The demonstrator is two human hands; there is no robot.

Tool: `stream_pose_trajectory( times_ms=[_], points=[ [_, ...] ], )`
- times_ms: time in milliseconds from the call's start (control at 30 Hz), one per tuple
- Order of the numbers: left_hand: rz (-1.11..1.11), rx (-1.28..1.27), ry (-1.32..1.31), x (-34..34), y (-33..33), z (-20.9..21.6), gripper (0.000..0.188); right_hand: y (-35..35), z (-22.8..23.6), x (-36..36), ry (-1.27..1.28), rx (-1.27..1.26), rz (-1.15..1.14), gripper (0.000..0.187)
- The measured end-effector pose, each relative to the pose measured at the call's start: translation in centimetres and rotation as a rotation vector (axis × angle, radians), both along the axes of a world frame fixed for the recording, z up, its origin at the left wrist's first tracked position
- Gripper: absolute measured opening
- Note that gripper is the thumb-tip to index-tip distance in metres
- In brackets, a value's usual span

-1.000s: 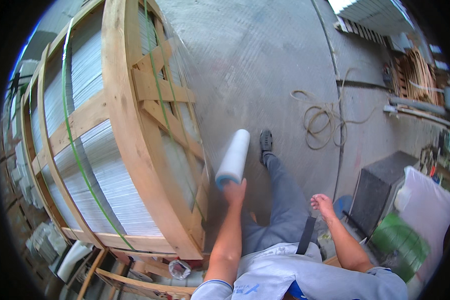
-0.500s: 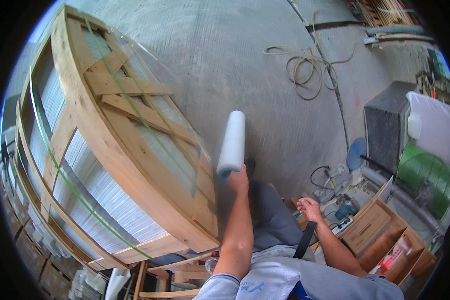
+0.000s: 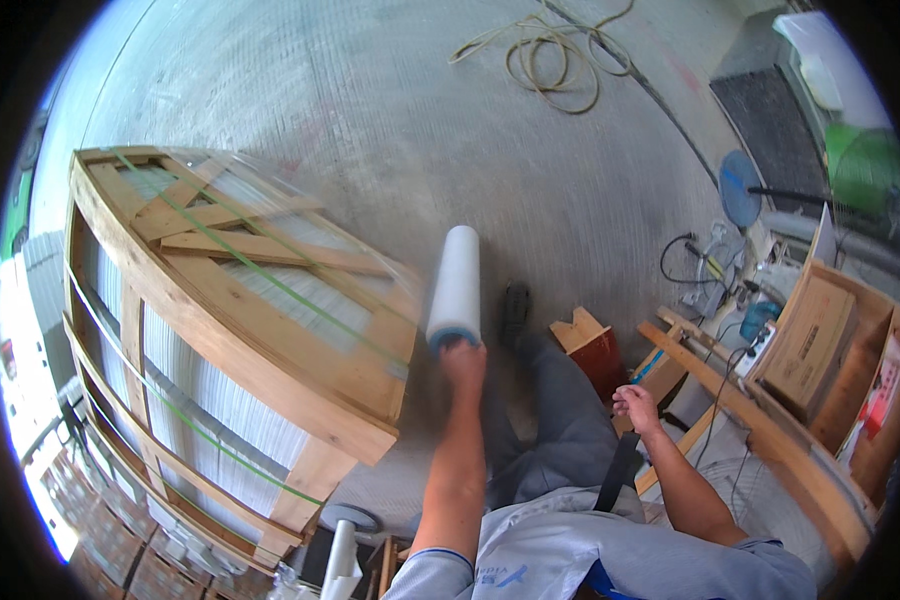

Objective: The person wraps a wooden pallet loaded with white rectangular items using a roll of clear stretch film. They walk around the pallet, pulling and applying the film in multiple overlapping layers to secure the load. The person finishes by tearing off the film and placing the roll aside.

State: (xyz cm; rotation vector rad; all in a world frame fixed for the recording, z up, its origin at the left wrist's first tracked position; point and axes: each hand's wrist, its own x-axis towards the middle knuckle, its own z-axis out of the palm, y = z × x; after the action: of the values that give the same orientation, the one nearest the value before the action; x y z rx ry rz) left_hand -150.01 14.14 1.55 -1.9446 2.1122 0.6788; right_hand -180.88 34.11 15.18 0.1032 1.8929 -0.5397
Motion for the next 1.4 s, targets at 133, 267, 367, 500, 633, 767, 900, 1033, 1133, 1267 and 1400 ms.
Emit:
stream_pose_trajectory(
  times_ms=[133, 267, 367, 500, 633, 767, 900, 1033, 1133, 1267, 1400],
  points=[
    [-0.223, 0.066, 0.009, 2.9, 1.7, 0.1, 0.029, 5.6, 0.5, 3.4, 0.01, 0.055, -0.189, 0.019],
    [-0.495, -0.044, 0.184, 10.0, 2.7, 0.7, 0.03, 10.5, 0.4, 9.9, 0.06, -0.001, -0.3, 0.012],
    [-0.548, 0.12, 0.102, 14.3, 3.2, 1.4, 0.038, 13.8, -0.3, 16.1, 0.003, 0.034, -0.378, 0.013],
    [-0.014, 0.4, 0.08, 15.9, 4.6, 0.4, 0.051, 17.5, -1.8, 24.4, 0.188, 0.004, -0.167, 0.017],
    [0.607, 0.421, 0.313, 16.7, 6.6, -1.5, 0.06, 20.4, -1.2, 29.9, 0.195, -0.014, -0.25, 0.021],
    [0.198, 0.413, 0.12, 18.4, 9.6, -0.9, 0.057, 22.0, 0.4, 33.1, 0.051, -0.025, -0.474, 0.021],
    [-0.277, 0.353, -0.152, 20.1, 13.1, 0.4, 0.054, 24.8, 0.4, 35.1, 0.036, -0.052, -0.505, 0.021],
    [-0.659, 0.269, -0.198, 24.5, 15.7, 1.3, 0.051, 29.0, -1.4, 37.9, 0.042, -0.058, -0.476, 0.021],
    [-0.908, -0.016, -0.125, 26.1, 18.3, 1.6, 0.047, 32.7, -2.7, 39.7, -0.008, -0.099, -0.517, 0.021],
    [-0.053, -0.021, 0.176, 24.2, 20.5, 0.4, 0.053, 36.0, -5.8, 41.4, 0.038, -0.08, -0.347, 0.021],
    [0.36, 0.28, 0.077, 24.3, 20.3, -0.9, 0.07, 35.5, -11.7, 42.5, -0.022, -0.082, -0.411, 0.024]
  ],
)
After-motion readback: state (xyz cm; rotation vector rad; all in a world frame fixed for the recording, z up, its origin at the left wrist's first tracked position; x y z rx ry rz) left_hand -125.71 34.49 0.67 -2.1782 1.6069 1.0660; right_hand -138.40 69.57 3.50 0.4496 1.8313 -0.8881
